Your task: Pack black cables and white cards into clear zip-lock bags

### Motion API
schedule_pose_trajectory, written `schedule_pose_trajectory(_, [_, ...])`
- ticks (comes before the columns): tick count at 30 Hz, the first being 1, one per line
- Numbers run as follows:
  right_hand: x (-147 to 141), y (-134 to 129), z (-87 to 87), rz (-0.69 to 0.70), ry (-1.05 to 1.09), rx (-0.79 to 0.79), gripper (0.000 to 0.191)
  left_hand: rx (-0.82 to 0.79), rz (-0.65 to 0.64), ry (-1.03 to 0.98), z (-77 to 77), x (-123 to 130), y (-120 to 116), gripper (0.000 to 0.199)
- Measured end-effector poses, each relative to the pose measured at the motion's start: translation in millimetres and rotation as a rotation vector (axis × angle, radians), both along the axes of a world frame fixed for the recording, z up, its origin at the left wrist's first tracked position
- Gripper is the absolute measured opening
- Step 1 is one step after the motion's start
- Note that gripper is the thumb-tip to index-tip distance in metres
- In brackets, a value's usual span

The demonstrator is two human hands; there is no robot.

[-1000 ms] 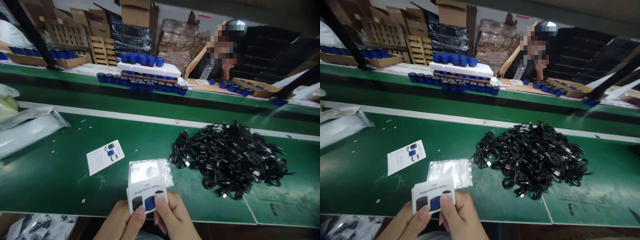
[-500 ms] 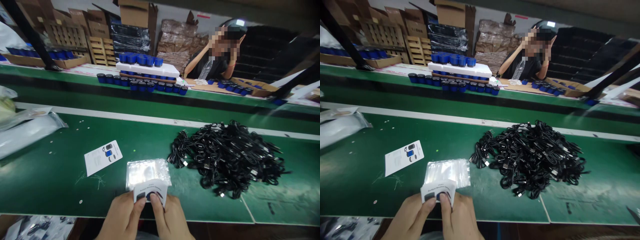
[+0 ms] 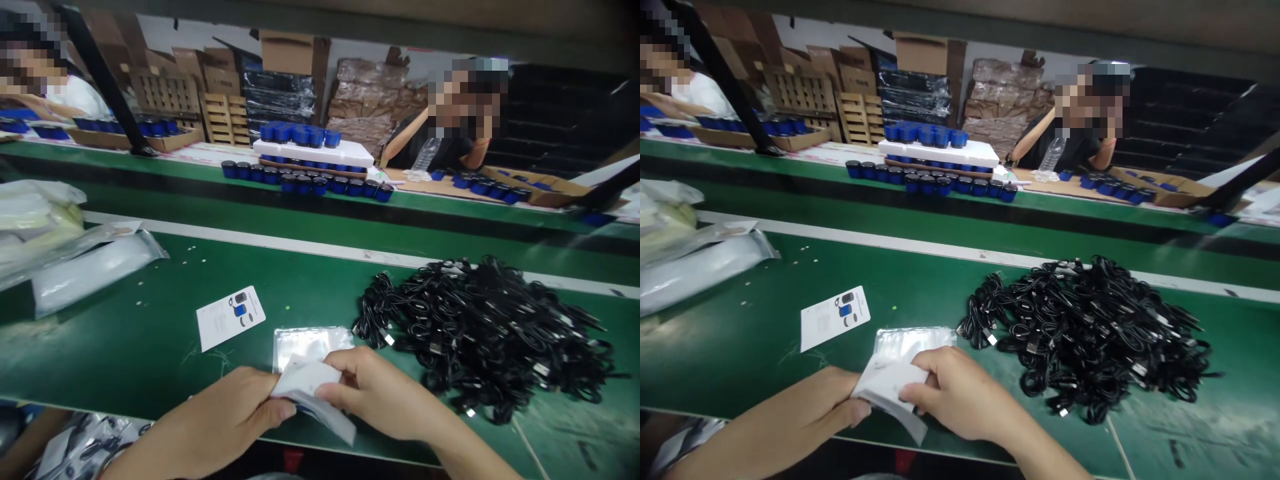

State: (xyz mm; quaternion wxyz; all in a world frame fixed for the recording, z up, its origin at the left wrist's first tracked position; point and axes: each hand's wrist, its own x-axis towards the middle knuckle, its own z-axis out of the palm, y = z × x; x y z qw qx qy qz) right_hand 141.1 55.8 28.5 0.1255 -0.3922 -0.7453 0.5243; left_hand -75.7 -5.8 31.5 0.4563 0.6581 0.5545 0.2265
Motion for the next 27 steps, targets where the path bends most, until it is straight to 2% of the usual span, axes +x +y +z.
schedule_pose_trajectory(2, [-6,10,2.6,-0.072,-0.059,0.009,0.017,0.029,-0.017,0.176,0.3,-6,8,0.029])
schedule_pose_trajectory(4, [-12,28,5.6,-0.182,-0.101,0.024,0.013,0.144,0.093,0.41,-2.0,-18,19,0.031])
schedule_pose_trajectory(6, [-18,53,6.2,-0.277,-0.154,0.065,0.007,0.243,0.201,0.681,-6.6,-35,31,0.047])
schedule_pose_trajectory(9, [-28,88,-1.6,-0.342,-0.265,0.075,0.013,0.21,0.24,0.823,-15.4,-58,47,0.07])
schedule_pose_trajectory(12, [-37,107,-14.6,-0.327,-0.378,0.073,0.025,0.156,0.244,0.881,-21.8,-70,56,0.072])
schedule_pose_trajectory(14, [-42,108,-20.1,-0.297,-0.457,0.101,0.028,0.133,0.242,0.915,-22.4,-72,58,0.067])
schedule_pose_trajectory(17, [-46,100,-18.9,-0.266,-0.598,0.204,0.029,0.109,0.237,0.955,-18.1,-69,59,0.058])
schedule_pose_trajectory(20, [-48,91,-10.5,-0.268,-0.727,0.358,0.039,0.093,0.23,0.977,-12.5,-66,60,0.054])
schedule_pose_trajectory(22, [-46,86,-3.6,-0.274,-0.784,0.46,0.047,0.081,0.224,0.986,-10.6,-65,61,0.06])
schedule_pose_trajectory(25, [-40,79,7.1,-0.292,-0.818,0.61,0.047,0.051,0.218,0.998,-10.8,-66,62,0.07])
schedule_pose_trajectory(27, [-37,74,13.6,-0.303,-0.806,0.701,0.046,0.036,0.215,0.995,-11.3,-68,63,0.066])
